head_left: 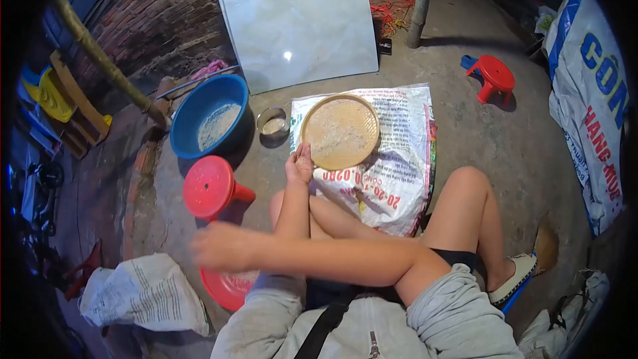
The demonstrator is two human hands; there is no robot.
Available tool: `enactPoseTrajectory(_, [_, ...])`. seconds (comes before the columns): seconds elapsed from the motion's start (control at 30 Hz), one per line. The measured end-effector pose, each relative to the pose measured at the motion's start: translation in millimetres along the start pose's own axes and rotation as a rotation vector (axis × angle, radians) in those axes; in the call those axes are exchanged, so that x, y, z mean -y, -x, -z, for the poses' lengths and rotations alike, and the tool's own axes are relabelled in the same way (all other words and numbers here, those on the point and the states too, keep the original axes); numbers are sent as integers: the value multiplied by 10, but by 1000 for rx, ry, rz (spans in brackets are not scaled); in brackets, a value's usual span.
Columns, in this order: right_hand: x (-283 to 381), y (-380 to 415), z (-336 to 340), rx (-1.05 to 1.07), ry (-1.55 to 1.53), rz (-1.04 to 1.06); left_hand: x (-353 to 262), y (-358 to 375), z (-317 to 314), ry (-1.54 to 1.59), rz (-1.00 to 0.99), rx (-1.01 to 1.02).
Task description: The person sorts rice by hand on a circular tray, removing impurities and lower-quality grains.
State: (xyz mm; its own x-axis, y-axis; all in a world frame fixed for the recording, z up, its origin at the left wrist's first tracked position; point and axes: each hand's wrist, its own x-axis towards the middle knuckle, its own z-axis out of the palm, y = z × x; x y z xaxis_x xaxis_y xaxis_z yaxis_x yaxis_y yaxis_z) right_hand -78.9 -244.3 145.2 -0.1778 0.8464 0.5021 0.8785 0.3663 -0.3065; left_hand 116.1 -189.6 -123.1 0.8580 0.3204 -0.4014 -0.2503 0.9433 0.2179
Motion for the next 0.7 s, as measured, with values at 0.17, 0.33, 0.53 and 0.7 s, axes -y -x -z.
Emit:
enactPoseTrajectory(0.17, [-217, 963, -24, 105, 176, -318, 55, 250, -85, -42, -27, -22])
enactPoseTrajectory(0.33, [-8, 1632, 322, 25, 335, -459, 53, 310, -263, -37, -3, 75])
enactPoseTrajectory(0.53, [723, 2050, 542, -138, 409, -542, -53, 764, -724, -5, 114, 168])
enactPoseTrajectory(0.7, [1260, 2351, 413, 85, 191, -606, -219, 951, -683, -50, 122, 231])
